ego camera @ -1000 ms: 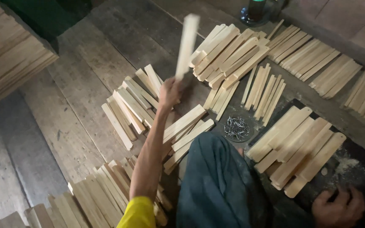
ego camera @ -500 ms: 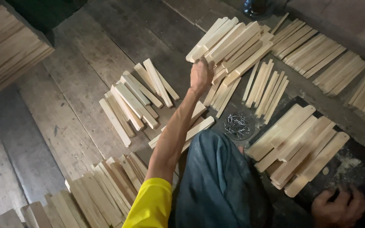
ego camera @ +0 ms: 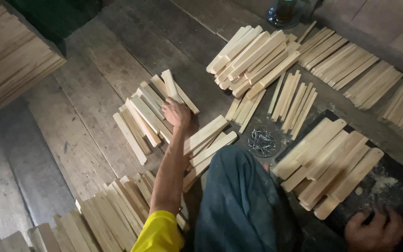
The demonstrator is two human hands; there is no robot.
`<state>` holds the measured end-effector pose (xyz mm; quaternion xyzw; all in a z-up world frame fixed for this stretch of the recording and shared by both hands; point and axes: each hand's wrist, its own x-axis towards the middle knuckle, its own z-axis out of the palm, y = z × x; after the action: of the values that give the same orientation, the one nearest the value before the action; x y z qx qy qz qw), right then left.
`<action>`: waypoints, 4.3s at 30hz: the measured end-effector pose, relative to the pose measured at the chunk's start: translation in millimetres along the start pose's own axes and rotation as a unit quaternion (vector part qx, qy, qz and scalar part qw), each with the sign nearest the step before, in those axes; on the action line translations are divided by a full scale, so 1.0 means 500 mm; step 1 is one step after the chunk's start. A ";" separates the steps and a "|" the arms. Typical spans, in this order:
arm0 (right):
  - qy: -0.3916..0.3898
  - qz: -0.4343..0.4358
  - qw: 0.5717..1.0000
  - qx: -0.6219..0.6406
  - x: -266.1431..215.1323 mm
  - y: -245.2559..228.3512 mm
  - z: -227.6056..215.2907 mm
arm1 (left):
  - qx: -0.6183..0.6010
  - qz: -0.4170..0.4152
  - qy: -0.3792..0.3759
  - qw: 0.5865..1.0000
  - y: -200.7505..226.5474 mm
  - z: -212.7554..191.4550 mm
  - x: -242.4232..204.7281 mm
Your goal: Organizing and arranging small wooden slats into neat rows on the floor of a workshop.
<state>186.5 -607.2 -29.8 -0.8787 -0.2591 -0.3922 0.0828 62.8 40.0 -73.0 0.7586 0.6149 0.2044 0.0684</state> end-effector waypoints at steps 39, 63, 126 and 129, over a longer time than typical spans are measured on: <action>0.013 -0.017 0.998 0.064 -0.011 0.024 0.033 | -0.034 0.332 -0.079 0.939 0.442 -0.047 0.032; 0.037 -0.017 0.998 0.048 0.012 0.001 0.005 | -0.029 -0.010 -0.148 0.989 0.158 -0.049 -0.058; 0.003 -0.005 1.000 0.019 -0.006 0.013 0.010 | 0.112 0.075 -0.139 0.981 -0.049 -0.043 -0.019; -0.014 0.035 0.998 0.046 -0.022 0.025 0.024 | 0.099 0.020 -0.090 0.991 -0.029 -0.050 -0.040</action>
<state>194.5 -617.7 -45.2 -0.8878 -0.2471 -0.3646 0.1338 36.5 20.4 -60.0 0.7888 0.6086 0.0749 0.0437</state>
